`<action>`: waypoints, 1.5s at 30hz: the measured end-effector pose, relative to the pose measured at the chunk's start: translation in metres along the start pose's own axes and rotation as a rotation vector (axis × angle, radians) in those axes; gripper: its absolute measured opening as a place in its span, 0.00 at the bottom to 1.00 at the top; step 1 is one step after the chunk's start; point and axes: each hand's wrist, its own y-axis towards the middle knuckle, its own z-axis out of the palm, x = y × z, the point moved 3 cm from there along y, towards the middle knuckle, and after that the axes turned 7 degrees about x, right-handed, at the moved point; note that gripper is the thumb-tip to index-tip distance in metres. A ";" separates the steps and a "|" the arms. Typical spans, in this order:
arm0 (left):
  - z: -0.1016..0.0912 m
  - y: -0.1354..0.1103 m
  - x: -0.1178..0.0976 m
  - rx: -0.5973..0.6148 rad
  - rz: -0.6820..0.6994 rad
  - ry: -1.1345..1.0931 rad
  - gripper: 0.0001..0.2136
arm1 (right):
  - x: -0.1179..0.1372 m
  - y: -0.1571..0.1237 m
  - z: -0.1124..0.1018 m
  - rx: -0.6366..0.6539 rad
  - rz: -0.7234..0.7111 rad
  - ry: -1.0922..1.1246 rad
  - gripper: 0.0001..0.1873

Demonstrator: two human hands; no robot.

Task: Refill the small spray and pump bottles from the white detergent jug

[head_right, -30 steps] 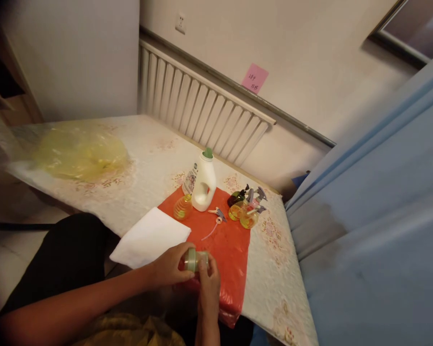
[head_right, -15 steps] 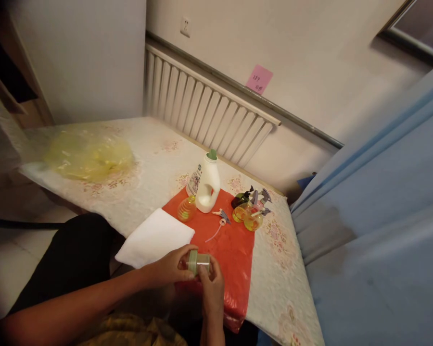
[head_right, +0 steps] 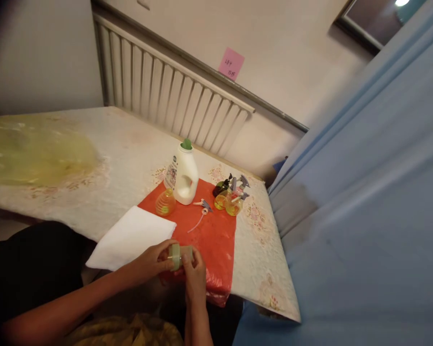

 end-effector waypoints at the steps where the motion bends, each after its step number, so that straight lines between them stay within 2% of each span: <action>1: 0.000 0.000 0.000 0.006 0.011 -0.001 0.25 | -0.001 0.000 0.000 -0.001 -0.001 0.007 0.21; 6: 0.001 0.002 0.002 0.068 0.085 -0.076 0.23 | -0.001 0.000 -0.002 0.006 -0.011 0.027 0.21; 13: 0.002 0.005 0.010 0.057 0.053 -0.163 0.25 | -0.007 0.000 -0.003 -0.023 0.009 0.083 0.29; 18: 0.001 0.007 0.013 0.034 -0.021 -0.232 0.27 | -0.007 0.000 -0.002 -0.031 0.020 0.112 0.33; 21: -0.001 0.008 0.014 0.006 -0.060 -0.251 0.28 | -0.005 0.000 0.000 -0.035 0.030 0.122 0.32; 27: -0.004 0.008 0.014 0.010 -0.076 -0.267 0.33 | 0.002 -0.003 0.004 -0.044 0.039 0.079 0.29; 33: -0.005 0.007 0.012 0.017 -0.115 -0.256 0.34 | 0.003 -0.002 0.004 -0.060 0.050 0.069 0.26; 40: -0.006 0.009 0.014 0.035 -0.103 -0.194 0.27 | -0.002 -0.001 0.000 -0.076 0.058 0.048 0.26; 45: -0.016 0.010 0.020 -0.039 -0.035 -0.080 0.22 | -0.004 -0.001 -0.002 -0.065 0.064 0.036 0.26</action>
